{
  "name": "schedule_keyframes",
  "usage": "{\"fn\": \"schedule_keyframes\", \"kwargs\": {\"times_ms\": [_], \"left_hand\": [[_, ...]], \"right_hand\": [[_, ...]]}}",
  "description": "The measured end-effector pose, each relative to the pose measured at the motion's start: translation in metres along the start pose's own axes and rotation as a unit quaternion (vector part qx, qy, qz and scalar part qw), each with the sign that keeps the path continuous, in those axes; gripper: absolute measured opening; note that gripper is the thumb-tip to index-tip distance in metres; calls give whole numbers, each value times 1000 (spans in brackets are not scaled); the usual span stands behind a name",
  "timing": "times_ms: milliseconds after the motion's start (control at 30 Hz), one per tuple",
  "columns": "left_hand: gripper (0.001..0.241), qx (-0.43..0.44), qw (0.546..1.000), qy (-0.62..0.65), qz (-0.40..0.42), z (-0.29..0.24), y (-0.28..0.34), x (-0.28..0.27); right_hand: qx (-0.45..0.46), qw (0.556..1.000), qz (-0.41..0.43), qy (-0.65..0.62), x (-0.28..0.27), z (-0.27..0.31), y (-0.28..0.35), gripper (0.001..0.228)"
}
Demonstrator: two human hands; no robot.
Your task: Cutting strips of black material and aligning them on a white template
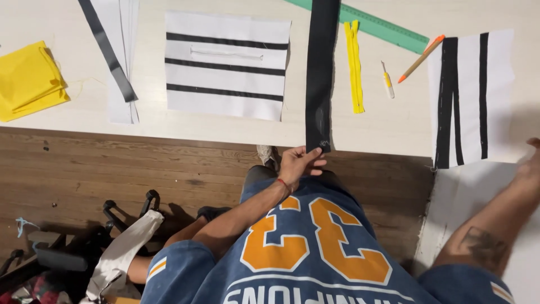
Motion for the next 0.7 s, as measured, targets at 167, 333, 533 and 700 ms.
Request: {"fn": "schedule_keyframes", "kwargs": {"times_ms": [167,333,533,700], "left_hand": [[26,13,1000,12,-1,1,-4,5],[23,28,1000,2,4,-15,-6,17],[22,36,999,-24,-7,-32,-4,23],[22,49,997,-62,-2,-39,0,30]], "right_hand": [[-27,984,59,-167,75,69,48,22],[76,932,123,-332,278,188,147,20],[286,821,490,-63,372,172,226,39],[195,759,598,170,402,129,250,63]]}}
Point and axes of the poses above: each hand's wrist, its own y-axis away from the middle knuckle, its own x-axis out of the palm, z = x × y, the point moved 5 cm from there along -y, towards the middle knuckle, and after that the axes turned 14 degrees about z, right-handed, at the moved point
